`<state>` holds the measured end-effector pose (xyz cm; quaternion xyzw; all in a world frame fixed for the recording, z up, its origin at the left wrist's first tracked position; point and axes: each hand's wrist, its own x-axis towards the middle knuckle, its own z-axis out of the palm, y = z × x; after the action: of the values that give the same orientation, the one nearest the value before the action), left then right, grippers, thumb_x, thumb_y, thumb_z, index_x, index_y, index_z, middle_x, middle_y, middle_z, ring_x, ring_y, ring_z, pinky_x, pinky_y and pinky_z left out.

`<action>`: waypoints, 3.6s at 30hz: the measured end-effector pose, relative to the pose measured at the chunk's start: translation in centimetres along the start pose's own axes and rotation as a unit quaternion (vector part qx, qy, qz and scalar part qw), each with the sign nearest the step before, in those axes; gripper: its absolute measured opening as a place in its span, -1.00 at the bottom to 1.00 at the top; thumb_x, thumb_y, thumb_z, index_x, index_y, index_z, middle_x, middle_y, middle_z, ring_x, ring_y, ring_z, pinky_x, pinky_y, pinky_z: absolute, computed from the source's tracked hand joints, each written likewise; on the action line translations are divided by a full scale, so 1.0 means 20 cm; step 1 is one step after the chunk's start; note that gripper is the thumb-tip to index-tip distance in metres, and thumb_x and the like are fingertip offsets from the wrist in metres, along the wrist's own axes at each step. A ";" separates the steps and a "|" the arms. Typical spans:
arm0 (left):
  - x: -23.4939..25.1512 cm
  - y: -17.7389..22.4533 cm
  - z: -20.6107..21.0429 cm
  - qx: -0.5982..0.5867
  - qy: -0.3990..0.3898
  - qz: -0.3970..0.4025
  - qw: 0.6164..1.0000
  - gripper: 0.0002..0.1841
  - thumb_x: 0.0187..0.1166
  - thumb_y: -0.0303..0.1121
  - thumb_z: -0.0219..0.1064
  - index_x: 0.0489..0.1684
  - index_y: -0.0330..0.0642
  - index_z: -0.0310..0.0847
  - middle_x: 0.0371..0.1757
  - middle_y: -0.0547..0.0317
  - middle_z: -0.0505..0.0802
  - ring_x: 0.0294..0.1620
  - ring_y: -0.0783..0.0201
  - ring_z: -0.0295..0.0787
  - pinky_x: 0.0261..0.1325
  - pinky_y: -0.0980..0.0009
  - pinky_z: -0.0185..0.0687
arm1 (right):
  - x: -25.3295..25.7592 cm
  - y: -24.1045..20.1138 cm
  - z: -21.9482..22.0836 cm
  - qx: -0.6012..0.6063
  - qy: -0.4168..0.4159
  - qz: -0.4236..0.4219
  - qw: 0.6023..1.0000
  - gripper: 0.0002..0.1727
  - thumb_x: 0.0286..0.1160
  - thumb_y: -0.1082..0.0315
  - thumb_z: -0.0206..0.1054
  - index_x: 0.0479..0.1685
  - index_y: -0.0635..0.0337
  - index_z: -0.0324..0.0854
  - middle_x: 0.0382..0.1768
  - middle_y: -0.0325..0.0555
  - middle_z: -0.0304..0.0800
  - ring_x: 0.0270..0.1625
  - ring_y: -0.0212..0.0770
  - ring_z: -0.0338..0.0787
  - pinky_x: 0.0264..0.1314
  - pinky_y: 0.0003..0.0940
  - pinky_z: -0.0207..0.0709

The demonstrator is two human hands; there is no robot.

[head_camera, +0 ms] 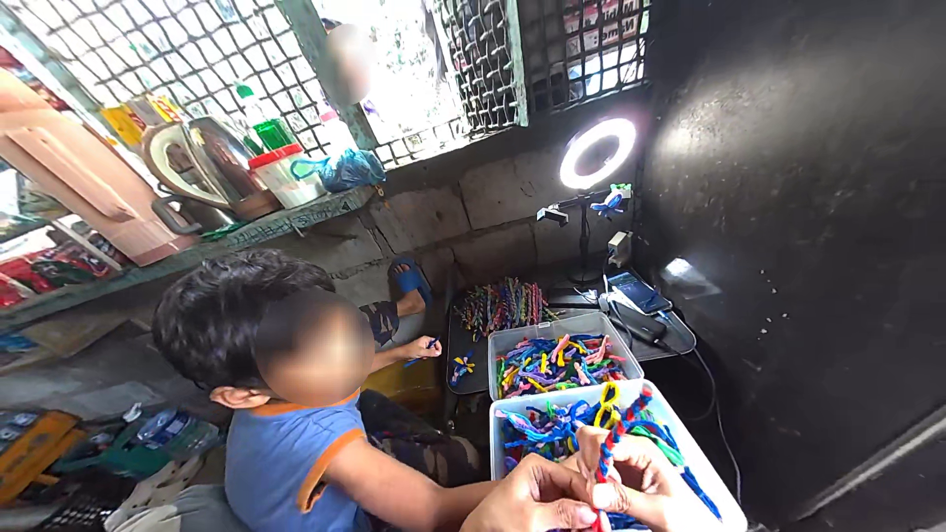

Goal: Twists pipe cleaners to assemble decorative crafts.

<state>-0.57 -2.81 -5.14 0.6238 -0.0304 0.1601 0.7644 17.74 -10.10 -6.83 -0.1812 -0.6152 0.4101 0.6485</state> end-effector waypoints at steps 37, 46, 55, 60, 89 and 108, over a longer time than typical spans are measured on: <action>-0.02 0.02 0.19 0.463 0.270 0.099 0.838 -0.83 0.51 -0.56 0.35 -0.26 -0.58 0.80 -0.15 -0.14 0.93 -0.10 0.41 0.90 0.11 0.59 0.73 | -0.02 0.02 0.15 -0.186 0.216 0.003 0.959 -0.71 0.39 0.25 0.54 -0.61 0.02 0.58 -0.41 -0.54 0.54 -0.26 -0.80 0.48 -0.20 -0.87 0.36; 0.01 -0.04 0.22 0.504 0.330 0.109 0.791 -0.83 0.52 -0.58 0.26 -0.34 -0.55 0.75 -0.43 -0.05 0.84 -0.43 0.43 0.78 -0.19 0.62 0.70 | 0.00 0.05 0.09 -0.214 0.194 0.035 0.957 -0.72 0.43 0.13 0.50 -0.54 0.05 0.63 -0.42 -0.51 0.59 -0.30 -0.76 0.54 -0.23 -0.84 0.44; -0.05 0.00 0.14 0.014 0.089 0.003 0.996 -0.78 0.76 -0.46 0.12 -0.13 -0.17 0.75 -0.31 0.51 0.84 -0.38 0.72 0.68 -0.28 0.71 0.58 | 0.01 0.01 -0.03 0.007 -0.045 0.015 0.999 -0.85 0.58 0.17 0.43 -0.23 0.00 0.83 -0.14 -0.49 0.80 0.05 -0.65 0.69 0.15 -0.70 0.53; -0.05 0.00 0.17 0.080 0.163 0.022 0.983 -0.80 0.72 -0.47 0.18 -0.15 -0.27 0.78 -0.34 0.47 0.87 -0.40 0.73 0.68 -0.27 0.72 0.59 | 0.00 0.01 0.01 -0.020 0.052 0.025 0.998 -0.90 0.44 0.15 0.54 -0.39 -0.16 0.80 -0.29 -0.64 0.74 -0.13 -0.76 0.66 -0.05 -0.80 0.53; 0.04 -0.13 0.22 0.549 0.381 0.139 0.731 -0.88 0.34 -0.55 0.38 -0.42 -0.46 0.82 -0.33 -0.05 0.91 -0.29 0.41 0.87 -0.09 0.63 0.72 | 0.00 0.06 0.11 -0.222 0.238 0.054 0.944 -0.74 0.33 0.21 0.52 -0.60 -0.02 0.56 -0.49 -0.58 0.53 -0.41 -0.82 0.47 -0.33 -0.89 0.38; -0.03 -0.08 0.17 0.227 0.272 0.095 0.930 -0.86 0.57 -0.49 0.36 -0.32 -0.41 0.74 -0.48 0.33 0.82 -0.55 0.70 0.66 -0.43 0.73 0.63 | 0.00 0.02 0.03 -0.088 0.095 0.044 0.991 -0.81 0.50 0.21 0.47 -0.47 -0.09 0.63 -0.39 -0.61 0.59 -0.28 -0.81 0.54 -0.22 -0.89 0.43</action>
<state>-0.22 -6.51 -6.02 0.7071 0.1572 0.3981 0.5629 17.10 -9.98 -7.02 -0.3027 -0.5756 0.3632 0.6672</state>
